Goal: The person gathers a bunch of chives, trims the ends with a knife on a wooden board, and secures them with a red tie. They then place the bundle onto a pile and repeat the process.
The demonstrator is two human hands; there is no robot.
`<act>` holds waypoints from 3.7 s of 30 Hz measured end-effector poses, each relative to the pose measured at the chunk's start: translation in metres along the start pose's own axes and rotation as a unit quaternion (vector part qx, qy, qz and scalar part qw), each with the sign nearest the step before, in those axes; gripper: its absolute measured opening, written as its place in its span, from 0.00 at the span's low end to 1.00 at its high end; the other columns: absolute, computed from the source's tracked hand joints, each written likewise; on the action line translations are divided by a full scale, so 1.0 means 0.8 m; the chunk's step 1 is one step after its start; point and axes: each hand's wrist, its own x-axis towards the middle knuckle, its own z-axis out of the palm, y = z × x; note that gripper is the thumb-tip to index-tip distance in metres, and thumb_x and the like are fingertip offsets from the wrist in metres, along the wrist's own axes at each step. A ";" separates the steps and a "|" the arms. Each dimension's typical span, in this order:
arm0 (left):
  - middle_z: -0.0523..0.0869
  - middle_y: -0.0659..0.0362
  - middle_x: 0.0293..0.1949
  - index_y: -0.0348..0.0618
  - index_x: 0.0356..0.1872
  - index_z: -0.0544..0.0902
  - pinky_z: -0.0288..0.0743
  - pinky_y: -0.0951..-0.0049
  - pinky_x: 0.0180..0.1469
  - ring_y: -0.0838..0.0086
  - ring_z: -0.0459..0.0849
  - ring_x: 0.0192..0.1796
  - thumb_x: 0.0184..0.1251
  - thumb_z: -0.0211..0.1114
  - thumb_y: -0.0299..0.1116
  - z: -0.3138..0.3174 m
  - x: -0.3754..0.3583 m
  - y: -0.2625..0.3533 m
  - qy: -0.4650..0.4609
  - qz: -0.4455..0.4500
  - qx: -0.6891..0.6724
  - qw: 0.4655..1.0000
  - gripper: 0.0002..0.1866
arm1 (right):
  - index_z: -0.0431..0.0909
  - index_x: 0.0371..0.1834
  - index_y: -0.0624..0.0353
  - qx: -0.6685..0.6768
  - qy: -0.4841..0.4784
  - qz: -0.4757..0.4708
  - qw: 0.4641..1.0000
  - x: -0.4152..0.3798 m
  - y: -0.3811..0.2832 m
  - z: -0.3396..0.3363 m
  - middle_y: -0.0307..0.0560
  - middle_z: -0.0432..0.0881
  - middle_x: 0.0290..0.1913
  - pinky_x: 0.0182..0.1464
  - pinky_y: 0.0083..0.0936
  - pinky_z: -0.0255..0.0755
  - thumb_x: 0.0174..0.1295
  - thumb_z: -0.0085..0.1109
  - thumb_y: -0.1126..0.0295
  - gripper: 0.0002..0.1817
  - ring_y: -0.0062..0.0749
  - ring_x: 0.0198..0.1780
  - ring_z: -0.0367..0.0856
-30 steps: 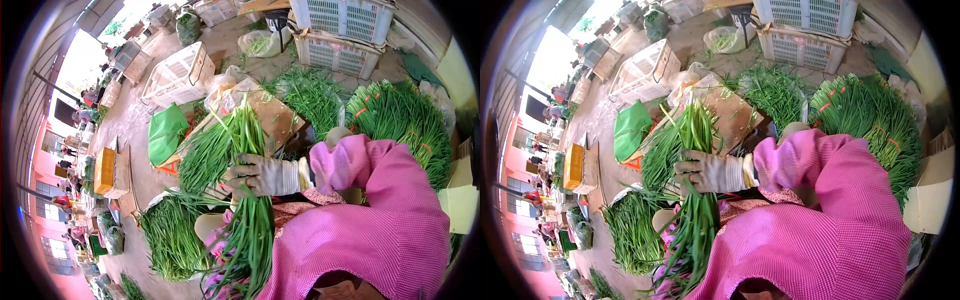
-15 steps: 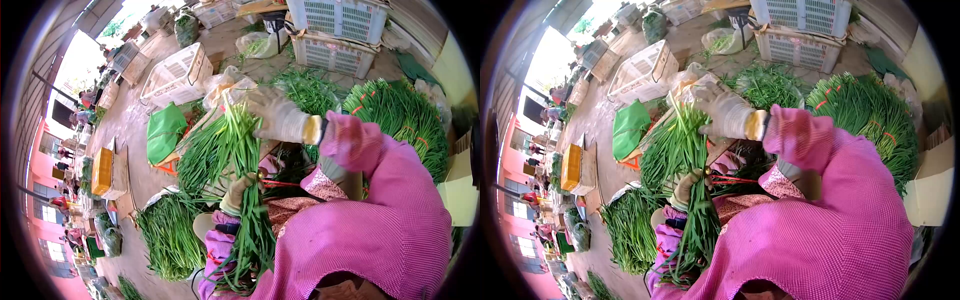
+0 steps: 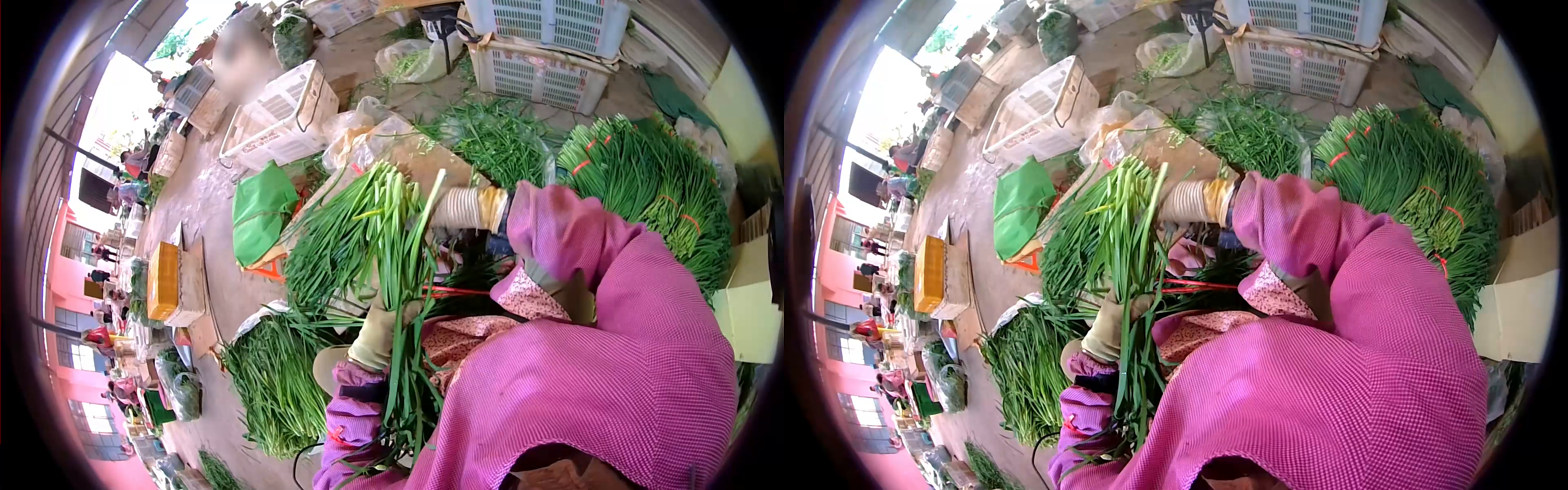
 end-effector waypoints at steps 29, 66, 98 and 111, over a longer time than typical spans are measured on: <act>0.88 0.51 0.47 0.40 0.67 0.67 0.79 0.67 0.48 0.60 0.88 0.45 0.55 0.75 0.34 -0.025 -0.019 -0.061 0.168 0.089 0.433 0.881 0.39 | 0.76 0.54 0.54 -0.359 0.060 0.125 0.923 -0.025 -0.072 0.048 0.51 0.86 0.32 0.39 0.41 0.80 0.63 0.58 0.55 0.21 0.46 0.35 0.87; 0.85 0.55 0.52 0.42 0.74 0.58 0.78 0.75 0.52 0.74 0.83 0.50 0.61 0.69 0.20 0.026 -0.033 -0.039 0.099 0.036 0.122 0.987 0.41 | 0.84 0.34 0.58 -0.458 0.170 0.107 0.866 -0.004 -0.046 -0.042 0.54 0.86 0.40 0.41 0.39 0.80 0.59 0.58 0.64 0.10 0.47 0.38 0.86; 0.83 0.55 0.55 0.41 0.65 0.73 0.82 0.64 0.53 0.67 0.85 0.51 0.70 0.64 0.50 0.053 -0.038 -0.061 -0.086 -0.156 -0.416 0.892 0.30 | 0.84 0.41 0.52 -0.456 -0.045 -0.373 0.807 0.002 0.009 -0.006 0.41 0.84 0.49 0.56 0.44 0.74 0.58 0.60 0.63 0.10 0.46 0.58 0.77; 0.83 0.55 0.54 0.41 0.65 0.73 0.82 0.65 0.52 0.67 0.85 0.50 0.69 0.65 0.50 0.050 -0.052 -0.078 -0.040 -0.136 -0.362 0.921 0.30 | 0.86 0.39 0.54 -0.530 0.214 -0.023 0.821 -0.032 -0.086 -0.084 0.49 0.86 0.39 0.53 0.43 0.76 0.56 0.61 0.52 0.18 0.48 0.42 0.84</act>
